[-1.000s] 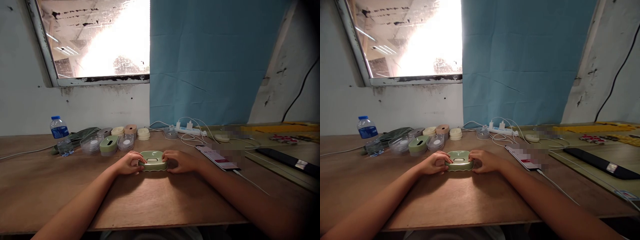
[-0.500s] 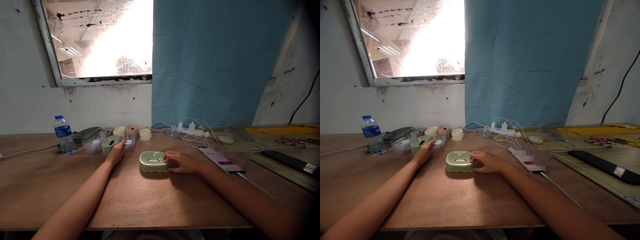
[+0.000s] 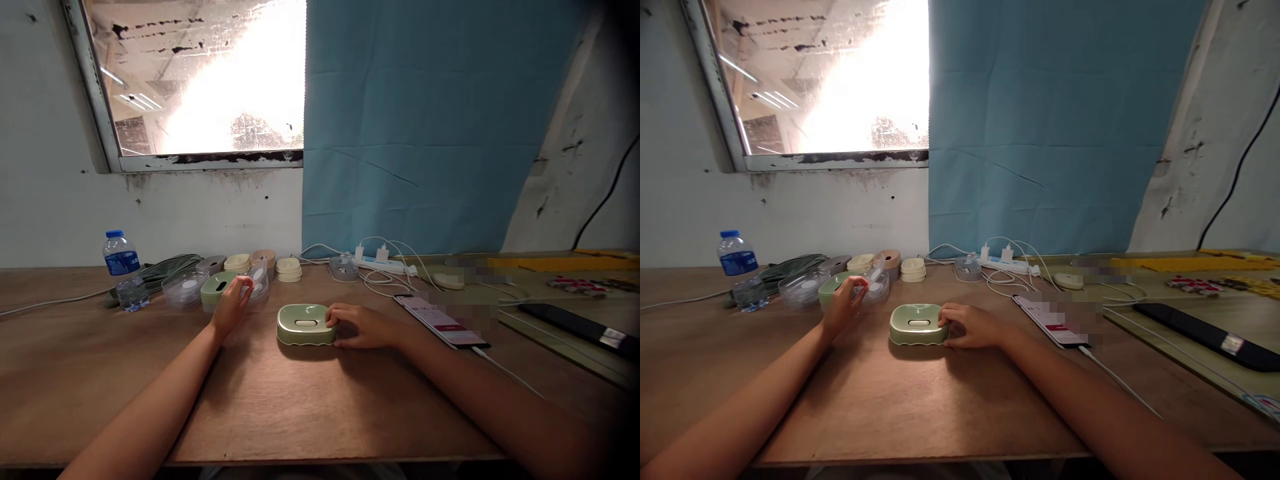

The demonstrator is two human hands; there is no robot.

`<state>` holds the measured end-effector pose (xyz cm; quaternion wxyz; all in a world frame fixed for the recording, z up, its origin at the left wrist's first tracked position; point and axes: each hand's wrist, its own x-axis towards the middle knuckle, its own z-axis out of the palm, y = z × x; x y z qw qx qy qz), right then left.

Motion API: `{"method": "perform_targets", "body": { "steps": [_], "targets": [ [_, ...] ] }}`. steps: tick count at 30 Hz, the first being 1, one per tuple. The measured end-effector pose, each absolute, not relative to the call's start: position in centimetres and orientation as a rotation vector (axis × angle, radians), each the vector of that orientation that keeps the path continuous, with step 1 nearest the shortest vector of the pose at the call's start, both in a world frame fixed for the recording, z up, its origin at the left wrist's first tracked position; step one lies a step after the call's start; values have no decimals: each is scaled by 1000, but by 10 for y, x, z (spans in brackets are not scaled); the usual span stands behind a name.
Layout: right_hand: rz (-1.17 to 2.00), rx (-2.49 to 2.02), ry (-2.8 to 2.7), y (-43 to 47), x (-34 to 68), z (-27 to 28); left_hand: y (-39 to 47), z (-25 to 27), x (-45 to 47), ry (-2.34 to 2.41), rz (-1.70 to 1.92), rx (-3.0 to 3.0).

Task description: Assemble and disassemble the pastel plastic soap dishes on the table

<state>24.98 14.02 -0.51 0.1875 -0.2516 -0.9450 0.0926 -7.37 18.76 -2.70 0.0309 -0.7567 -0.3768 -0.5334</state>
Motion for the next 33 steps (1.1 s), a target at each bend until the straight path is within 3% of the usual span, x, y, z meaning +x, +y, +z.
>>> {"method": "perform_targets", "body": {
  "steps": [6, 14, 23, 33],
  "targets": [
    [9, -739, -2651, 137, 252, -3, 165, -3, -53, -991, -2442, -2344],
    [-319, -787, -2344, 136, 248, -11, 154, -1, -42, -1070, -2933, -2712],
    [-385, -729, -2313, 134, 242, -9, 141, -5, -28, -960, -2859, -3214],
    [-291, -728, -2279, 129, 239, -11, 139, -10, -22, -907, -2949, -3216]
  ]
}}
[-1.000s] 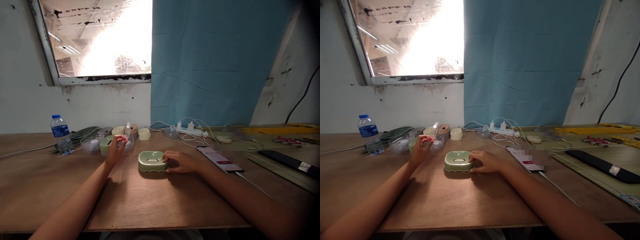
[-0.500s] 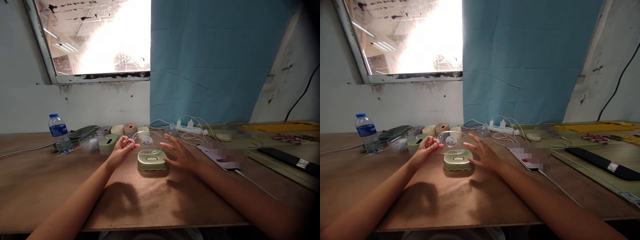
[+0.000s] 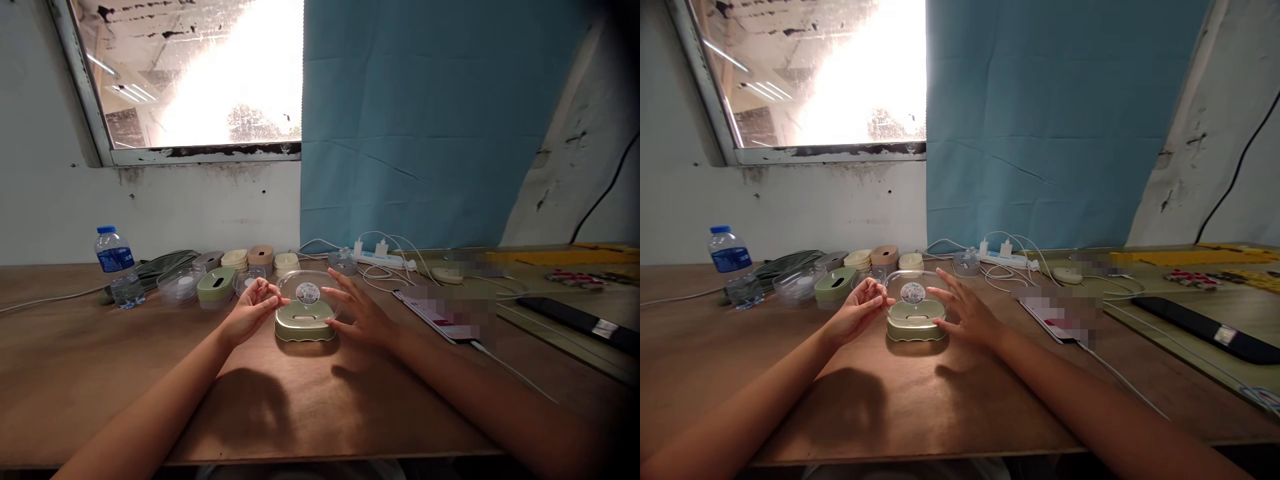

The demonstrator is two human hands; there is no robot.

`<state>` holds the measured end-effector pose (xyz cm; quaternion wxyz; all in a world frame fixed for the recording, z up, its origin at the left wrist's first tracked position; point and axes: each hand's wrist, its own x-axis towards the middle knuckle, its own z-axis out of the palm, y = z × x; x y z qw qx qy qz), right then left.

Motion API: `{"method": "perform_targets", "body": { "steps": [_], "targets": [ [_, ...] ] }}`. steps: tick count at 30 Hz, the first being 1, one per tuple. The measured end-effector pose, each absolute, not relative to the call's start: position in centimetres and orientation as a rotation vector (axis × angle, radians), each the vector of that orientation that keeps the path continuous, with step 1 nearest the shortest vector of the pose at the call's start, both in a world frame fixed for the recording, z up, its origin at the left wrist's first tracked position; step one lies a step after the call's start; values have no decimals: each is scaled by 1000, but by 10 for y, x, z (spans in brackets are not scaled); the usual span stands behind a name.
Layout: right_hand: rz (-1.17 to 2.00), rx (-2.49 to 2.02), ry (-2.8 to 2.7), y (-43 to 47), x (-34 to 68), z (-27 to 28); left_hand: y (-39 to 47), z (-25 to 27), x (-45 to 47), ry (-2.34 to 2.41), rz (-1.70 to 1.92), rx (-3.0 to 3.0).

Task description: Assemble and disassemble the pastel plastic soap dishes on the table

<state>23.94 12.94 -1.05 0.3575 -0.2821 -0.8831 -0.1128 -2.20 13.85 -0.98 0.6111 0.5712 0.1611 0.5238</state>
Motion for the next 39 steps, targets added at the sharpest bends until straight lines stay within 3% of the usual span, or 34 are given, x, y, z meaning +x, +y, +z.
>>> {"method": "perform_targets", "body": {
  "steps": [17, 25, 31, 39],
  "targets": [
    [-140, -814, -2324, 135, 242, -15, 151, -19, -24, 656, 1339, 1407],
    [211, -837, -2351, 145, 242, -26, 165, -32, -26, 999, 1229, 1415],
    [566, -829, -2324, 143, 238, -26, 167, -36, -28, 998, 1137, 1458],
    [812, -899, -2248, 146, 239, -29, 166, -34, -26, 994, 1108, 1489]
  ]
}}
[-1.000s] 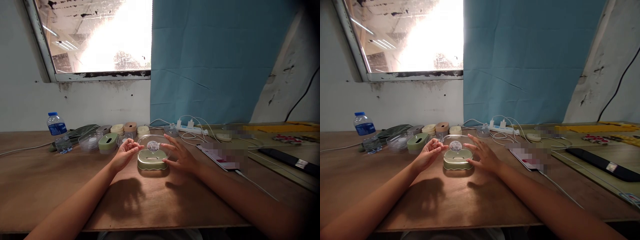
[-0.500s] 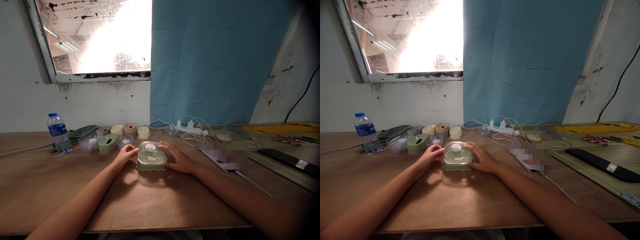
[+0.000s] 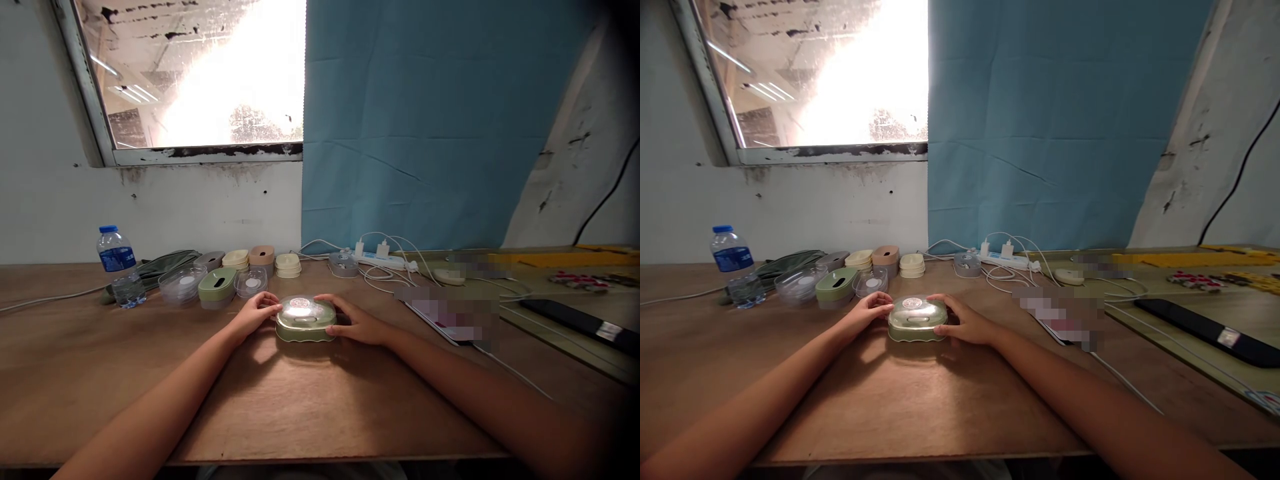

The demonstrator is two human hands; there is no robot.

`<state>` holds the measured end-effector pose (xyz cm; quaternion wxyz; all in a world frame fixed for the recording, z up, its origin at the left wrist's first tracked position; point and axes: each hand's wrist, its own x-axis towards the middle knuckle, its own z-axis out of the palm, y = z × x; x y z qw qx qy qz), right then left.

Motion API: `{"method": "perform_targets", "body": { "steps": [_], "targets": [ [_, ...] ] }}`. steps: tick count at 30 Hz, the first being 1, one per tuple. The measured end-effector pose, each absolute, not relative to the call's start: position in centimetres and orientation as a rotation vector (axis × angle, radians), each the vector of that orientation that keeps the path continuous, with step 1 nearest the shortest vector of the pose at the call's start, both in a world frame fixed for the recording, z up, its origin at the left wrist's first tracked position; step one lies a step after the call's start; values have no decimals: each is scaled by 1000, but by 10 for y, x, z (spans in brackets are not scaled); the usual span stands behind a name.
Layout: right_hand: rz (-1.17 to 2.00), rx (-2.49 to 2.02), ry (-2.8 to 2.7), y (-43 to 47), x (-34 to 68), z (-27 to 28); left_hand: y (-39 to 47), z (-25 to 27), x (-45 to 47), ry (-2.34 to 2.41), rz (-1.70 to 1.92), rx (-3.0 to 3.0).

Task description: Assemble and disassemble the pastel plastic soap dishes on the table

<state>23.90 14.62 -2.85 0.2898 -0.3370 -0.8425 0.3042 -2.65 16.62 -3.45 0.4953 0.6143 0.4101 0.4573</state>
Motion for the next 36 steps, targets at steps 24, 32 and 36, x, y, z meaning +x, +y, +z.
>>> {"method": "perform_targets", "body": {
  "steps": [24, 32, 36],
  "targets": [
    [1133, -768, -2238, 161, 260, -27, 150, -27, -27, 755, 755, 1845],
    [1138, -740, -2258, 161, 262, -27, 149, -29, -25, 745, 766, 1969],
    [1053, -788, -2270, 160, 263, -27, 151, -30, -25, 752, 783, 2018]
  ]
}}
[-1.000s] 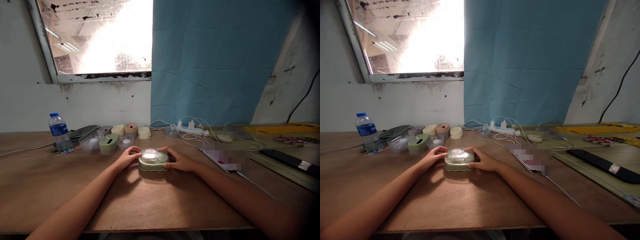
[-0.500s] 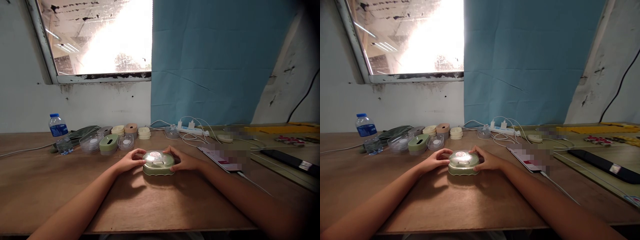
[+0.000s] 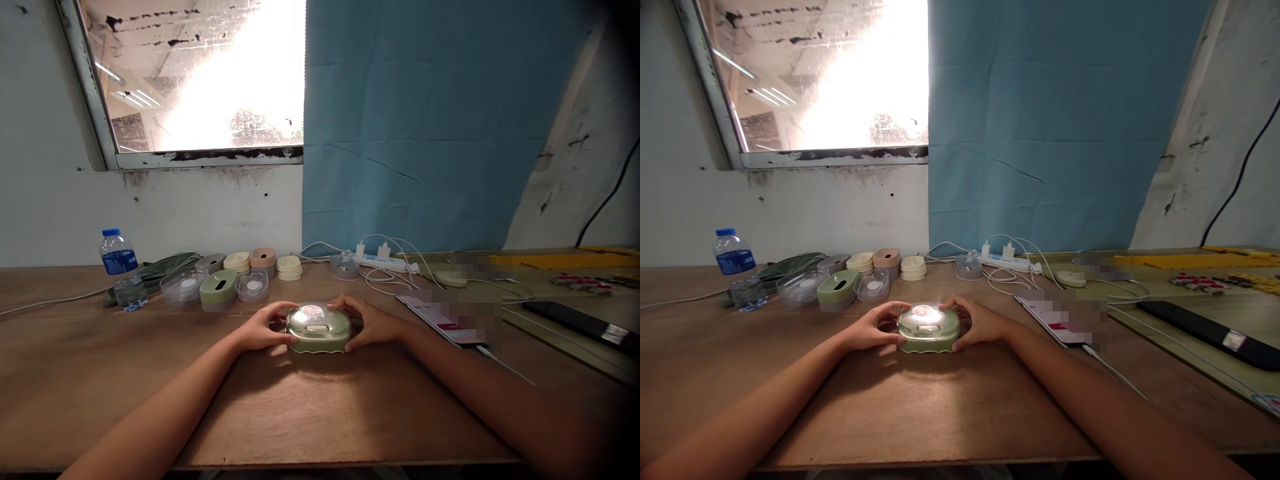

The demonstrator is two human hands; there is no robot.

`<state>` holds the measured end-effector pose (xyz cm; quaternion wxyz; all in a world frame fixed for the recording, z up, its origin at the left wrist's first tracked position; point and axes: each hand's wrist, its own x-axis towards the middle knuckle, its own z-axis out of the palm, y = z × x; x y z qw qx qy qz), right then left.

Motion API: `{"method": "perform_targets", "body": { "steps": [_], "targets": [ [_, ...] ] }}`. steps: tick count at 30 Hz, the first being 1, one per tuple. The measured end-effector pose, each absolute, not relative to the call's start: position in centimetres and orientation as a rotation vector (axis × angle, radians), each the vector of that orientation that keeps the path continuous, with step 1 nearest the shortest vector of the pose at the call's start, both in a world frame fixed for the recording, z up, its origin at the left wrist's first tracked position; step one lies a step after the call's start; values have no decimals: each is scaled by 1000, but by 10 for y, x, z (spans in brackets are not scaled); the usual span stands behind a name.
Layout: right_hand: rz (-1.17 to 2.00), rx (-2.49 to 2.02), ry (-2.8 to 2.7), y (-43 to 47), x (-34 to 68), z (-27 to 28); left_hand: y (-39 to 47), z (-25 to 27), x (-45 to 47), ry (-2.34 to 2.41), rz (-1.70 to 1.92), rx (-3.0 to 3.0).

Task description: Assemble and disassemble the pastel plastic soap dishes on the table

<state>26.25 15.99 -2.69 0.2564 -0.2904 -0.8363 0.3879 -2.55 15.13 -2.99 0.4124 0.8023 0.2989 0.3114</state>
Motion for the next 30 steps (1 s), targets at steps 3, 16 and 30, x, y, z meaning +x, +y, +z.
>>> {"method": "perform_targets", "body": {
  "steps": [3, 16, 30],
  "targets": [
    [1003, -809, -2279, 160, 263, -27, 152, -30, -26, 742, 786, 2033],
    [732, -1001, -2327, 158, 262, -25, 155, -34, -27, 868, 868, 2001],
    [190, -1303, -2111, 177, 265, -42, 165, -36, -29, 1253, 1132, 2201]
  ]
}}
